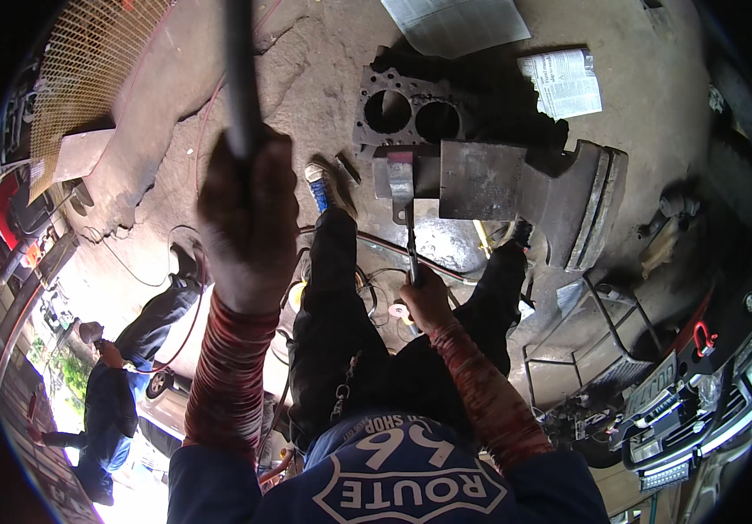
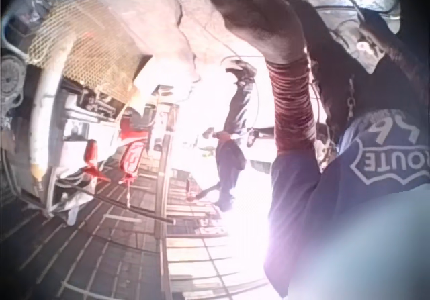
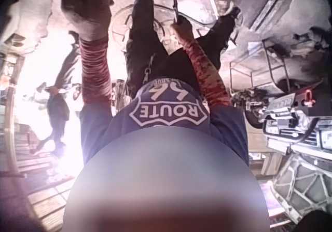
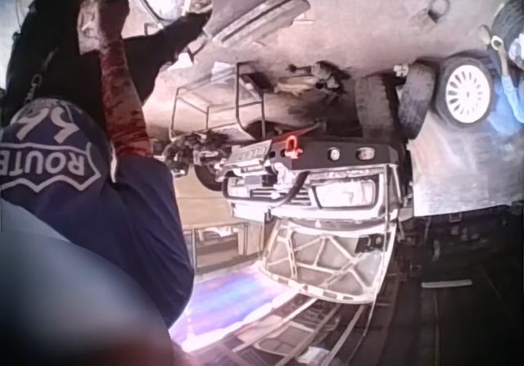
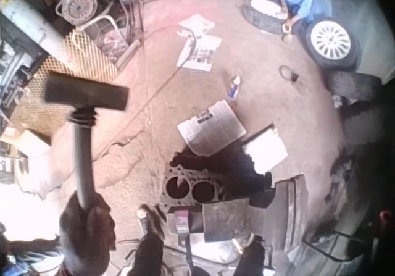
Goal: The person heats a metal part clamped in a vise with a torch, then uses a hammer to strike the heated area. They repeat this heating and hammering cycle multiple times on the same part.
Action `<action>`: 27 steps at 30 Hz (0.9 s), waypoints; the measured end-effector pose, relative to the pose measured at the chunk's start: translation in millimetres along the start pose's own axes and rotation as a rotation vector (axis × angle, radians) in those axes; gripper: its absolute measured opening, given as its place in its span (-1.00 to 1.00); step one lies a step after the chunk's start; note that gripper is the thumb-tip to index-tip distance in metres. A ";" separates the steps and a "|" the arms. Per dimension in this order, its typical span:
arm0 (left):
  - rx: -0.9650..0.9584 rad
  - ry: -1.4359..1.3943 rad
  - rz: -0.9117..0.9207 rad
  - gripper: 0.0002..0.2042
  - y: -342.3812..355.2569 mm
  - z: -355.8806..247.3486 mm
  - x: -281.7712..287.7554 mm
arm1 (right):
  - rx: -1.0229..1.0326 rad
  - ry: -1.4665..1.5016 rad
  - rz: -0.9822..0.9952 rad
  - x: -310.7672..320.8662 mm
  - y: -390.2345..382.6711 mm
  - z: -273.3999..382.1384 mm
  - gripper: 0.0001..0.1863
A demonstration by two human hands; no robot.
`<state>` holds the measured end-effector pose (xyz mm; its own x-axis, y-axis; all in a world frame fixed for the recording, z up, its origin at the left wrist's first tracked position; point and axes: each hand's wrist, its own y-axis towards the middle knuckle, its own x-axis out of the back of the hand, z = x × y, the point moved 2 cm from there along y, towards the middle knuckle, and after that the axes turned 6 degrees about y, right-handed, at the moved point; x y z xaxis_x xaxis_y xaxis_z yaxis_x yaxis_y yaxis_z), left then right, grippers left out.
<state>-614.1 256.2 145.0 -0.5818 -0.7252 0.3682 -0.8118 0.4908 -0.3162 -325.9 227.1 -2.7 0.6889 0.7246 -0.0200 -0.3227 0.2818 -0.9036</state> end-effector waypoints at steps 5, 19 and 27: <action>0.009 0.049 0.197 -0.75 -26.6 68.2 -35.1 | 0.014 0.055 0.002 1.3 -2.9 -1.1 -0.85; -0.324 0.805 0.343 -0.77 -33.6 63.1 -36.7 | 0.025 -0.031 0.015 3.8 1.4 -0.2 -0.80; -0.262 0.529 0.063 -0.83 -46.0 70.1 -23.8 | 0.037 -0.021 0.021 5.2 -0.4 1.5 -0.76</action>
<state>-559.6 217.0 89.5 -0.5198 -0.3844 0.7629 -0.7206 0.6769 -0.1499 -323.2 231.7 -1.7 0.6678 0.7437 -0.0295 -0.3609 0.2889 -0.8868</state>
